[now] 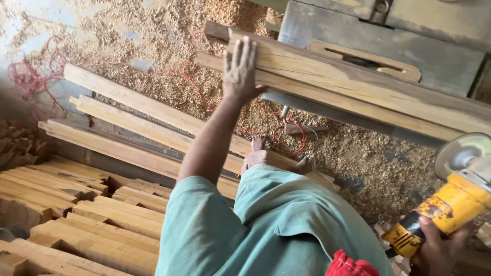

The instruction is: The person uses a yellow angle grinder to sand the surface of wooden planks on a table saw. They move the grinder back and forth along the wood, then flip the plank to sand the other side. The person handles multiple planks one at a time.

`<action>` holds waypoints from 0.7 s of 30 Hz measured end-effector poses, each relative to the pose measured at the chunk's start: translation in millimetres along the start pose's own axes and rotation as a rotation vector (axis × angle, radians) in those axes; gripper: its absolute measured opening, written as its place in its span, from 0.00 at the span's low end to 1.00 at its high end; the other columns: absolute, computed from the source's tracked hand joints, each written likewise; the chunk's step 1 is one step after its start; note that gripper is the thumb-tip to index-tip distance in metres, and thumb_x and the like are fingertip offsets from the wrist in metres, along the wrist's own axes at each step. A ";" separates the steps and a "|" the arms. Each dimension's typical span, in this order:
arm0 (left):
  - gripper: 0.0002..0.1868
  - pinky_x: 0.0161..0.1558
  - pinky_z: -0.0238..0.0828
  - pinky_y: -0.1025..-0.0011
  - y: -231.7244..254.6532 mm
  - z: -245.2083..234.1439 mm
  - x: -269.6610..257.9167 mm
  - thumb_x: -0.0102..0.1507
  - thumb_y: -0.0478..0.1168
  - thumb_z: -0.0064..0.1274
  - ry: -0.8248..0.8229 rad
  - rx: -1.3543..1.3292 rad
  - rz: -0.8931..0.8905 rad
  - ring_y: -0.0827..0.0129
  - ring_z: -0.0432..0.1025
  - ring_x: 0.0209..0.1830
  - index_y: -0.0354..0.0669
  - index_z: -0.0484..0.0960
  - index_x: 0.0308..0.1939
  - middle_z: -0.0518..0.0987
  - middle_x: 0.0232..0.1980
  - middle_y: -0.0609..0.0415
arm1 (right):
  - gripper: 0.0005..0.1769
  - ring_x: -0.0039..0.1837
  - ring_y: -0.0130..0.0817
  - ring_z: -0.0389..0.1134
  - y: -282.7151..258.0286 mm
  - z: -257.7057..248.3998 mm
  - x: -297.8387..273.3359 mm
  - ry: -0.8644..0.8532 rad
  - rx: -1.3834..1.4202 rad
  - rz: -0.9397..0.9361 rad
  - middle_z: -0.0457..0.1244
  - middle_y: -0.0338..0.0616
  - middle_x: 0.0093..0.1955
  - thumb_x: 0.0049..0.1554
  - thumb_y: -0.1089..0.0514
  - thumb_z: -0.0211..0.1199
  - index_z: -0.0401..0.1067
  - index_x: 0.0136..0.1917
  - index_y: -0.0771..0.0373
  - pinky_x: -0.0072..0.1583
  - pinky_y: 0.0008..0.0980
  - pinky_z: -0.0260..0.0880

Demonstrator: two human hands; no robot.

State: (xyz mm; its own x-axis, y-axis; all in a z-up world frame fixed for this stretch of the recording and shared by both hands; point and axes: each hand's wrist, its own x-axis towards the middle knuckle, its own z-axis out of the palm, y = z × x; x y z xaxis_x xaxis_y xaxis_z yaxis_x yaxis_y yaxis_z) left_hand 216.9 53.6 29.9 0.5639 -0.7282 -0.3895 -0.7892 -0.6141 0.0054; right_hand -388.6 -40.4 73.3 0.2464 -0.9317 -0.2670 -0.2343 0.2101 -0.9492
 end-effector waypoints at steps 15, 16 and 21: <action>0.55 0.58 0.77 0.62 105.4 56.9 -141.7 0.53 0.70 0.60 -0.579 -1.317 0.132 0.55 0.81 0.56 0.31 0.70 0.71 0.80 0.61 0.36 | 0.49 0.64 0.35 0.67 -79.9 197.7 32.7 -0.452 -0.399 -0.189 0.62 0.46 0.65 0.50 0.65 0.70 0.51 0.80 0.64 0.65 0.37 0.70; 0.54 0.61 0.74 0.62 122.3 59.9 -145.4 0.57 0.67 0.62 -0.572 -1.503 0.199 0.56 0.77 0.60 0.30 0.66 0.73 0.78 0.63 0.36 | 0.48 0.65 0.36 0.67 -85.3 213.0 36.7 -0.520 -0.499 -0.238 0.62 0.47 0.66 0.49 0.65 0.70 0.52 0.78 0.64 0.66 0.37 0.70; 0.35 0.56 0.76 0.65 122.4 58.4 -153.0 0.62 0.53 0.63 -0.399 -2.174 0.075 0.63 0.75 0.53 0.32 0.72 0.65 0.79 0.55 0.43 | 0.53 0.71 0.44 0.64 -103.1 309.6 39.8 -0.866 -0.388 -0.208 0.61 0.50 0.70 0.45 0.66 0.69 0.51 0.81 0.63 0.69 0.40 0.67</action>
State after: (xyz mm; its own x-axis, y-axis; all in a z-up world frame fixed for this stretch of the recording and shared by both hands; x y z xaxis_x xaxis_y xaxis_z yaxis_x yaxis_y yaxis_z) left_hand 19.8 107.6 36.4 0.2663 -0.8517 -0.4512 0.7693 -0.0942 0.6319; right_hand -63.5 -7.4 108.9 0.8885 -0.3652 -0.2778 -0.3635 -0.1910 -0.9118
